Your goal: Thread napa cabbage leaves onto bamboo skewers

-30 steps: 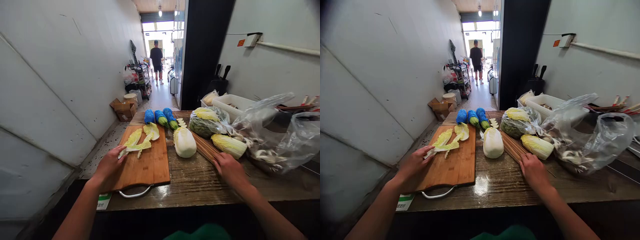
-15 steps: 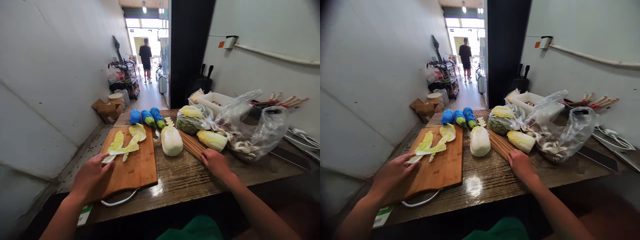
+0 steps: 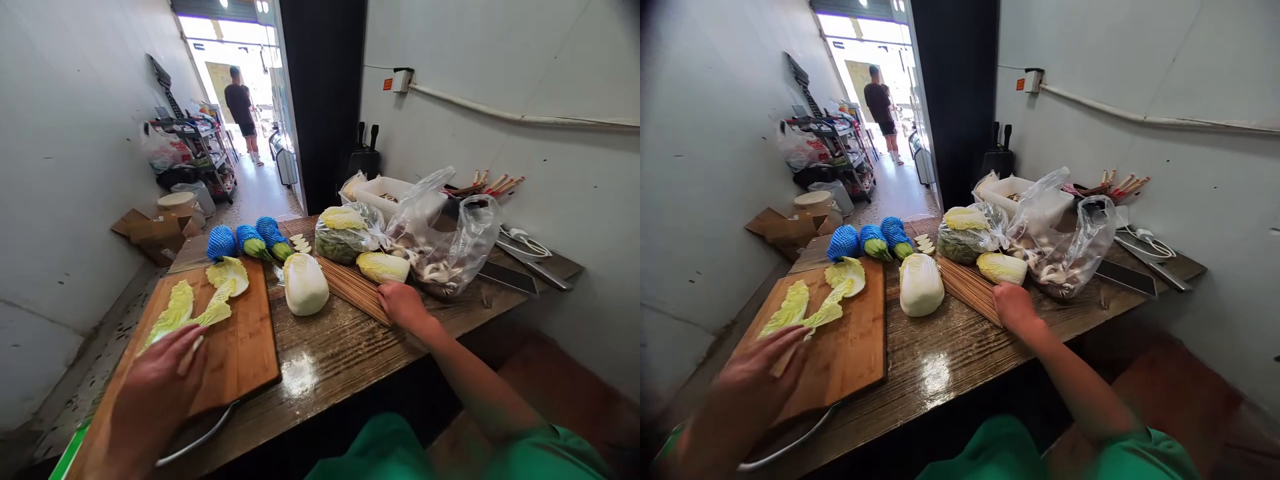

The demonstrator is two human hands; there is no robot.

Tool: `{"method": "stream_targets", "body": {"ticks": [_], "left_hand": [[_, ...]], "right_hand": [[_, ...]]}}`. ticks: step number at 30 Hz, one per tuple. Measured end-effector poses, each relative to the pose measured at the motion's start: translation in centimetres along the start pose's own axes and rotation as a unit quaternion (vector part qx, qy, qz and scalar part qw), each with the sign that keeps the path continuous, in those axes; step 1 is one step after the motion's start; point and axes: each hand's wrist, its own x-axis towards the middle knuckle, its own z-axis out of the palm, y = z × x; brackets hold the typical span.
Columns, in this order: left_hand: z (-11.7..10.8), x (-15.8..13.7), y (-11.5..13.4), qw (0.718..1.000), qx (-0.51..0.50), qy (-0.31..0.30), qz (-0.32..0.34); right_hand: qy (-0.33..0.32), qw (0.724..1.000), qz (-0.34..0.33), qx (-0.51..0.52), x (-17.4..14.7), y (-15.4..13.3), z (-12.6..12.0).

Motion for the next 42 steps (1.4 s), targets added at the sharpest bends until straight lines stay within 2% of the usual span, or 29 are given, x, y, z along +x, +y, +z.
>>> {"method": "stream_targets", "body": {"ticks": [1, 3, 6, 9, 12, 14, 15, 17, 18, 20, 22, 25, 26, 27, 29, 31, 35, 39, 42], "left_hand": [[0.7, -0.2, 1.6, 0.999, -0.011, 0.003, 0.036], [2.6, -0.5, 5.2, 0.983, -0.064, 0.000, 0.170], [5.9, -0.6, 10.9, 0.951, -0.077, -0.079, 0.289], [8.4, -0.3, 15.5, 0.931, -0.058, -0.171, 0.318], [8.6, 0.0, 17.4, 0.920, -0.083, -0.227, 0.308], [7.4, 0.2, 16.8, 0.926, -0.107, -0.201, 0.300], [6.5, 0.2, 15.9, 0.939, -0.109, -0.175, 0.277], [4.4, 0.6, 13.1, 0.970, -0.080, -0.120, 0.196], [3.3, 1.0, 11.3, 0.984, -0.044, -0.099, 0.139], [1.4, 2.4, 7.4, 0.996, 0.017, -0.086, 0.026], [0.4, 4.7, 4.0, 0.990, 0.044, -0.120, -0.068], [0.9, 8.7, 1.4, 0.983, 0.083, -0.137, -0.088], [1.5, 9.8, 1.3, 0.980, 0.101, -0.144, -0.089], [2.2, 10.8, 1.5, 0.976, 0.120, -0.155, -0.091], [4.0, 12.2, 2.1, 0.965, 0.159, -0.184, -0.097], [5.8, 13.1, 2.7, 0.951, 0.189, -0.218, -0.110], [7.8, 13.7, 3.2, 0.932, 0.215, -0.256, -0.144], [7.1, 13.6, 3.2, 0.936, 0.213, -0.232, -0.156], [5.5, 13.2, 2.9, 0.948, 0.191, -0.204, -0.150]], "right_hand": [[-0.016, 1.000, 0.010, -0.004, 0.2, 0.3, 0.0], [-0.044, 0.999, 0.022, -0.012, 0.7, 0.5, -0.1], [-0.058, 0.998, 0.023, -0.019, 1.2, 0.1, -0.4], [-0.041, 0.999, 0.019, -0.028, 0.7, -0.1, -1.2], [-0.013, 0.999, 0.009, -0.035, -1.4, 1.0, -1.8], [0.012, 0.999, 0.010, -0.030, -3.1, 2.3, -1.8], [0.054, 0.998, 0.022, 0.000, -4.0, 3.0, -1.6], [0.138, 0.983, 0.024, 0.115, -5.8, 3.7, -0.9], [0.155, 0.970, 0.009, 0.187, -6.6, 3.6, -0.5], [0.140, 0.930, -0.019, 0.340, -8.0, 2.2, 0.2], [0.090, 0.873, -0.034, 0.478, -8.9, -0.3, 0.8], [0.031, 0.794, -0.048, 0.605, -9.8, -4.0, 1.7], [0.021, 0.782, -0.054, 0.621, -10.0, -4.7, 2.0], [0.017, 0.781, -0.061, 0.621, -10.3, -5.2, 2.4], [0.014, 0.808, -0.088, 0.582, -10.8, -5.3, 3.2], [0.020, 0.853, -0.129, 0.506, -11.2, -4.6, 3.8], [0.083, 0.918, -0.185, 0.342, -10.9, -4.1, 4.3], [0.093, 0.958, -0.170, 0.209, -9.5, -5.7, 4.1], [0.085, 0.973, -0.155, 0.145, -8.7, -6.7, 4.0]]}}
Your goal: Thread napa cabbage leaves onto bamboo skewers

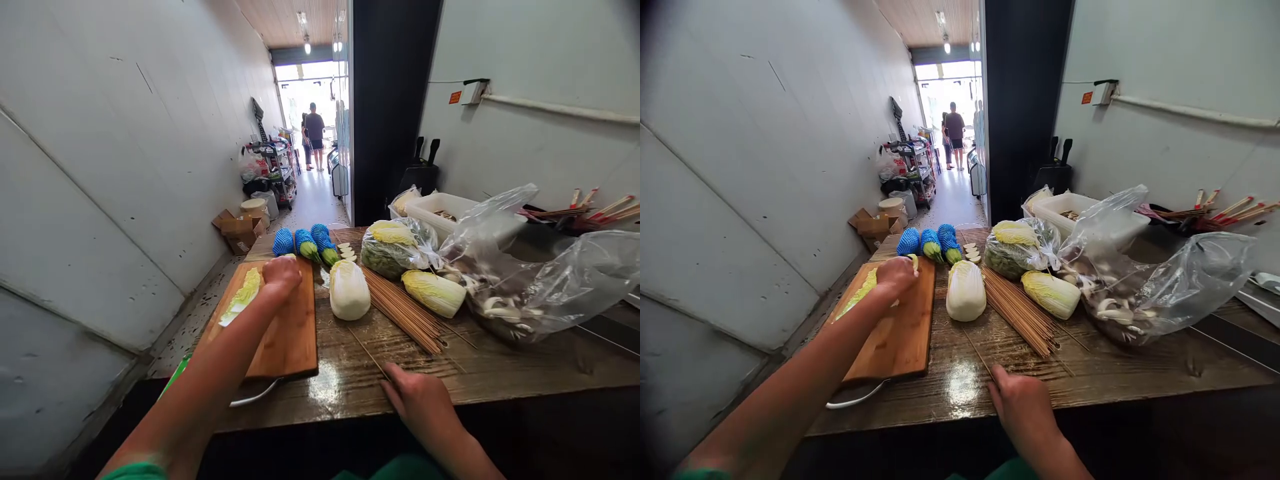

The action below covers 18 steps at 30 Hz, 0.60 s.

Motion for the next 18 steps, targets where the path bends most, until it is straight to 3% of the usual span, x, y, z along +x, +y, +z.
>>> {"method": "stream_targets", "body": {"ticks": [7, 13, 18], "left_hand": [[-1.5, -2.8, -1.4, 0.995, -0.055, 0.078, 0.029], [0.1, -4.4, 1.7, 0.990, -0.033, 0.105, 0.086], [2.2, -2.5, 4.3, 0.993, -0.016, 0.078, 0.091]], "right_hand": [[0.029, 0.999, -0.010, 0.014, -0.1, 0.0, 0.1], [0.046, 0.998, -0.026, -0.026, 1.6, 0.2, -0.4], [0.055, 0.998, -0.032, -0.006, 2.8, 1.1, 0.2]]}}
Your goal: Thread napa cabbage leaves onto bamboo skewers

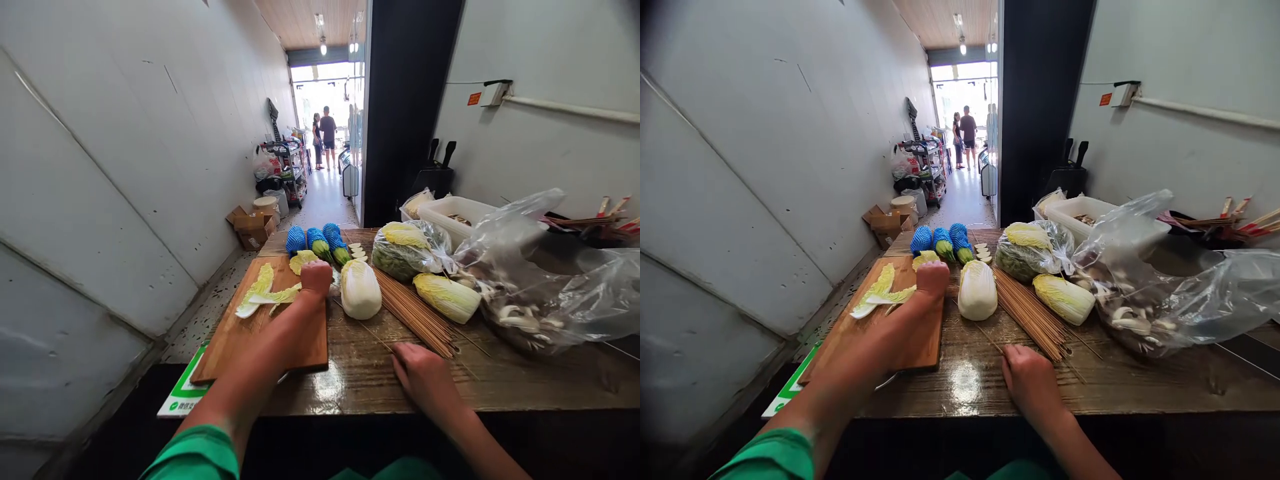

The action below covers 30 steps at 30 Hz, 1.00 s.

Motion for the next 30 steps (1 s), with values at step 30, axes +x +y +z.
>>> {"method": "stream_targets", "body": {"ticks": [30], "left_hand": [[-3.8, -10.4, -10.7, 0.923, -0.376, 0.028, -0.078]], "right_hand": [[0.028, 0.988, 0.034, 0.145, -1.1, 0.1, 0.6]]}}
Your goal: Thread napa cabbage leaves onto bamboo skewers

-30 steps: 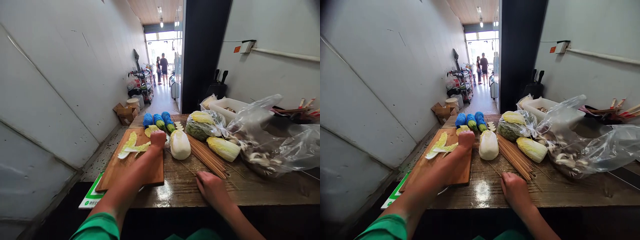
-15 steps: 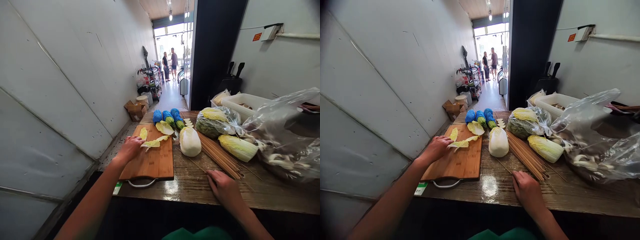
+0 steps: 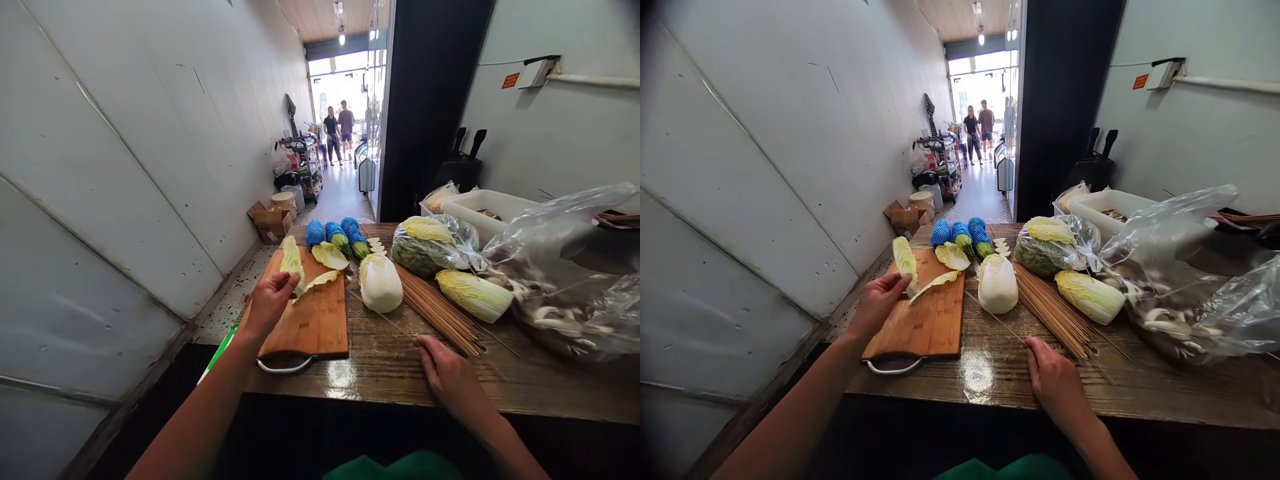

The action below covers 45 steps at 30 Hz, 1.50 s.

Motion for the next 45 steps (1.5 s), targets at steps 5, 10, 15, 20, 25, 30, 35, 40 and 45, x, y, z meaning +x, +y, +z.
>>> {"method": "stream_targets", "body": {"ticks": [5, 10, 15, 20, 25, 30, 35, 40, 45], "left_hand": [[3.5, -3.4, 3.5, 0.858, -0.469, -0.092, -0.186], [4.0, -5.1, 3.3, 0.812, -0.516, -0.160, -0.221], [2.9, -6.0, 2.0, 0.839, -0.433, -0.280, -0.171], [3.6, -5.1, 1.5, 0.893, -0.365, -0.197, -0.174], [4.7, -4.2, 1.8, 0.835, -0.486, -0.152, -0.209], [5.1, -4.6, 1.8, 0.755, -0.581, -0.106, -0.286], [4.7, -4.7, 1.4, 0.701, -0.624, -0.040, -0.344], [4.4, -5.0, 1.6, 0.681, -0.632, -0.007, -0.371], [4.5, -5.3, 1.7, 0.685, -0.626, 0.003, -0.373]], "right_hand": [[-0.013, 0.995, 0.030, 0.089, -1.4, -1.7, -1.7], [0.004, 0.994, -0.048, 0.099, -2.8, -1.1, -1.9], [0.003, 0.988, -0.102, 0.118, -3.1, -0.3, -1.4], [0.007, 0.990, -0.092, 0.107, -1.8, -0.7, -0.5], [0.037, 0.991, -0.098, 0.080, -0.5, -1.3, 0.3], [-0.034, 0.991, -0.126, -0.015, -0.5, -1.6, 0.4], [-0.030, 0.984, -0.168, -0.059, -1.5, -2.0, 0.0], [-0.040, 0.984, -0.162, -0.064, -1.9, -1.8, 0.0], [-0.015, 0.985, -0.163, -0.056, -1.5, -2.2, 0.3]]}}
